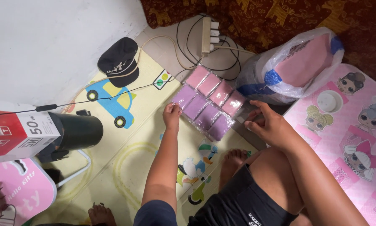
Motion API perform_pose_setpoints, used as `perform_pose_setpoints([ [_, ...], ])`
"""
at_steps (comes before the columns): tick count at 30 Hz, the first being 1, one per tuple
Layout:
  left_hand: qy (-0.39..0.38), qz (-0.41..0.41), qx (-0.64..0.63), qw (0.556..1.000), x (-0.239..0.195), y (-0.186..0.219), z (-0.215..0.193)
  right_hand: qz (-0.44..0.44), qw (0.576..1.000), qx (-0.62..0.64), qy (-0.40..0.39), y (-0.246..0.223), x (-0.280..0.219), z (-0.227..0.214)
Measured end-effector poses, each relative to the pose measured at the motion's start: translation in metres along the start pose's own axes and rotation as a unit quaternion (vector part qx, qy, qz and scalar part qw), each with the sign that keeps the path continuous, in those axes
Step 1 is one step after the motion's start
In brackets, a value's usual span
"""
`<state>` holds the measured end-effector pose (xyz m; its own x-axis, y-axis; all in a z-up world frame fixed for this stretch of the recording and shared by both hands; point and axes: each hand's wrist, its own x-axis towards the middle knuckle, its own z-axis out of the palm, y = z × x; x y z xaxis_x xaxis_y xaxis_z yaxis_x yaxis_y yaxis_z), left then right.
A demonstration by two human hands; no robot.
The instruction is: The person uses a lint roller to clean pieces of purple fabric on a small pink table and then places the fabric into plastic bags.
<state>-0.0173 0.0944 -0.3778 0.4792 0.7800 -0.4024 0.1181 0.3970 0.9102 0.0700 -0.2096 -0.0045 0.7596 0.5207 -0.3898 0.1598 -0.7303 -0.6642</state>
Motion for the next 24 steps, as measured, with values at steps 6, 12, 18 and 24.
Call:
perform_pose_setpoints([
  [6,0.078,0.053,0.137,0.986,-0.002,0.0,-0.004,0.009,1.0,0.004,-0.008,0.003,0.0,-0.001],
  [12,0.131,0.08,0.316,0.936,0.031,-0.037,-0.021,0.004,1.0,-0.004,-0.003,0.007,0.001,-0.001],
  [18,0.091,0.084,0.348,0.929,0.009,-0.002,-0.014,0.015,1.0,-0.01,-0.008,0.005,0.002,-0.001],
  [24,0.047,0.08,0.364,0.927,-0.008,0.016,-0.01,0.004,1.0,-0.016,-0.002,0.014,0.003,0.002],
])
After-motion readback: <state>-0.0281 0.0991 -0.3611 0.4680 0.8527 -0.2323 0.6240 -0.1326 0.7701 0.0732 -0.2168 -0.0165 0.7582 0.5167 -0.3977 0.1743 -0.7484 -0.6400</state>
